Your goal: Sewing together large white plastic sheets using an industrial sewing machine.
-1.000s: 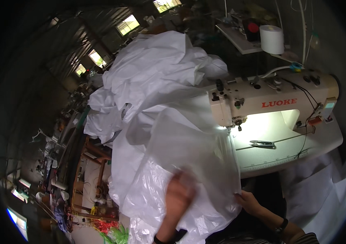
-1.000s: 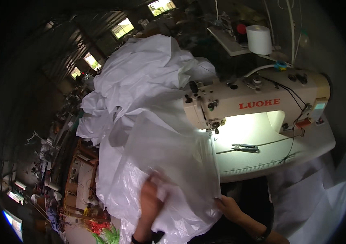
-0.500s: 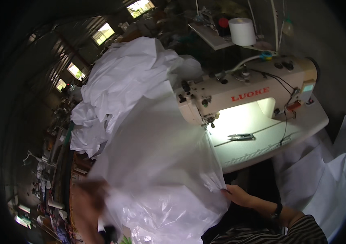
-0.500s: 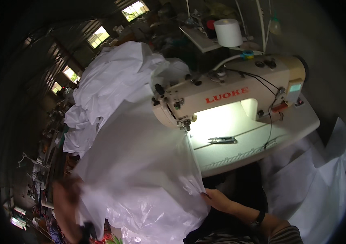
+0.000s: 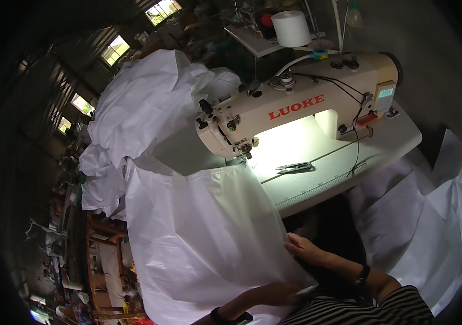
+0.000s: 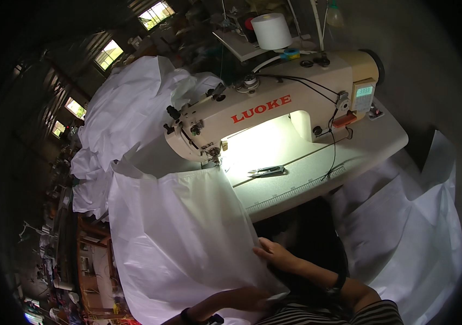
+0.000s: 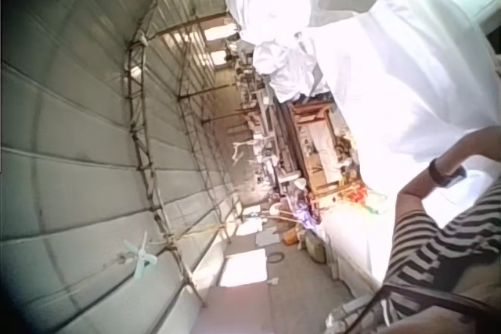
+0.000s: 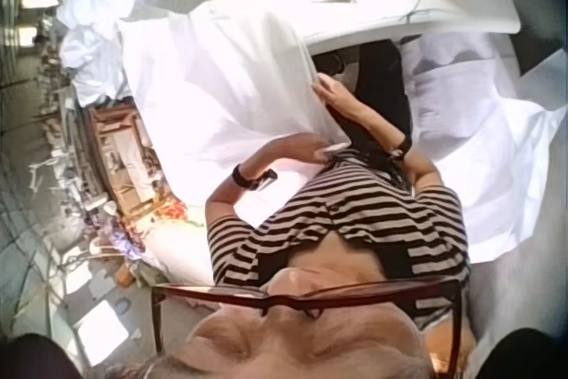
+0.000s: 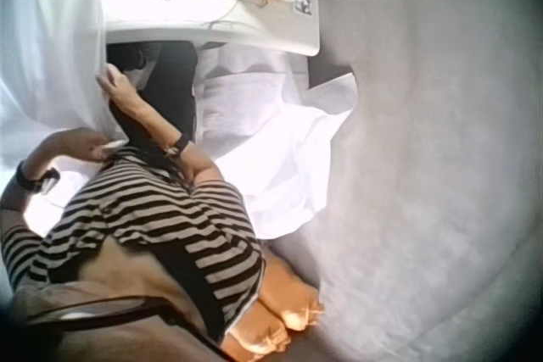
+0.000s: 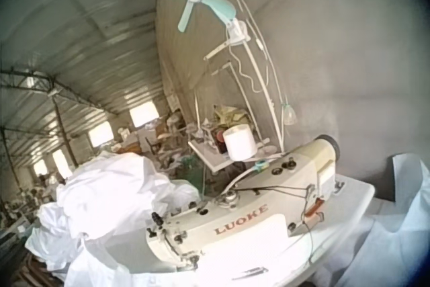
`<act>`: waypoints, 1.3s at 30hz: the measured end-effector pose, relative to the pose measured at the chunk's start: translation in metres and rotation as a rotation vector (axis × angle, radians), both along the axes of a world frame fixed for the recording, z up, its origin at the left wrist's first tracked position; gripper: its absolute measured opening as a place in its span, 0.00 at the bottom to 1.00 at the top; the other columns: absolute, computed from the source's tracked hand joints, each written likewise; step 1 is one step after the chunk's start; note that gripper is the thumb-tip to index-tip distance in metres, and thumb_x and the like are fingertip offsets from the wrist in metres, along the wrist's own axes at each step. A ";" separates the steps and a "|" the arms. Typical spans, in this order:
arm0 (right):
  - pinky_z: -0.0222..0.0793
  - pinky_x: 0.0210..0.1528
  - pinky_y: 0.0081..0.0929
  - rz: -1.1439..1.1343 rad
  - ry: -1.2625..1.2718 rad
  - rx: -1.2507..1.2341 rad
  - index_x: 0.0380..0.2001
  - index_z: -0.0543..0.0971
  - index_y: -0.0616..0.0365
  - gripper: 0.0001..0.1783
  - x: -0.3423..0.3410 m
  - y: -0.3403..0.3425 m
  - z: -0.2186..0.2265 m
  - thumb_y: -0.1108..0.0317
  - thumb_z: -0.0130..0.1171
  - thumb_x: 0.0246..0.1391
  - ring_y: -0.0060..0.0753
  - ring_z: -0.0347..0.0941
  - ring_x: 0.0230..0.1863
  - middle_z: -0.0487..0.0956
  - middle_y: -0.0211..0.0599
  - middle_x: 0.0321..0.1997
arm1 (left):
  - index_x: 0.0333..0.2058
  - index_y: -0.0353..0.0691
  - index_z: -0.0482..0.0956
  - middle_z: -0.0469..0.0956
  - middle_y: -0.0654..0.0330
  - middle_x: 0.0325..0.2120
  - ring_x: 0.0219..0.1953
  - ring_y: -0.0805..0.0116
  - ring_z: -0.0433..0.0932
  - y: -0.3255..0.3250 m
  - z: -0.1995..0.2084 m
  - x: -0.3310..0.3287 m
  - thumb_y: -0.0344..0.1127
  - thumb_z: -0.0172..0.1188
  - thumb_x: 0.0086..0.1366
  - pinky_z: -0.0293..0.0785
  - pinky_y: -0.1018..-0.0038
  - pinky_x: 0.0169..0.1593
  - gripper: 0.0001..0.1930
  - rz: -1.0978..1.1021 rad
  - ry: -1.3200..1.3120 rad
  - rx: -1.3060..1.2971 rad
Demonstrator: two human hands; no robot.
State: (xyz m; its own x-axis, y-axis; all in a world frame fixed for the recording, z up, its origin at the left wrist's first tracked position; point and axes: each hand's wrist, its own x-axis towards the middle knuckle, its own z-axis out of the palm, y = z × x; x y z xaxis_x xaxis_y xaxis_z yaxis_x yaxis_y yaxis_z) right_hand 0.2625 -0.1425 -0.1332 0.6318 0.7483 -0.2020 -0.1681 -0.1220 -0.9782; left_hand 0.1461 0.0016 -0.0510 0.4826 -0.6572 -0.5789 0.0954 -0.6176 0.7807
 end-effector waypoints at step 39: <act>0.74 0.39 0.41 -0.305 -1.009 -0.553 0.34 0.76 0.60 0.12 0.132 0.097 0.098 0.61 0.53 0.59 0.50 0.79 0.36 0.80 0.48 0.30 | 0.57 0.38 0.69 0.68 0.53 0.59 0.61 0.48 0.62 0.115 0.001 0.188 0.25 0.52 0.55 0.58 0.59 0.65 0.27 0.626 -1.345 0.464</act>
State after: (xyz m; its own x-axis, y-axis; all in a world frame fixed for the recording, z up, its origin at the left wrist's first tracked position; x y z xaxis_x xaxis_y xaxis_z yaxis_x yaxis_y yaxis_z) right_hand 0.3942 -0.0456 -0.0357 0.8275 0.5075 0.2401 0.5521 -0.6577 -0.5124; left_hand 0.3338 0.1169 -0.0503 0.9142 -0.0522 0.4019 -0.1677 -0.9515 0.2580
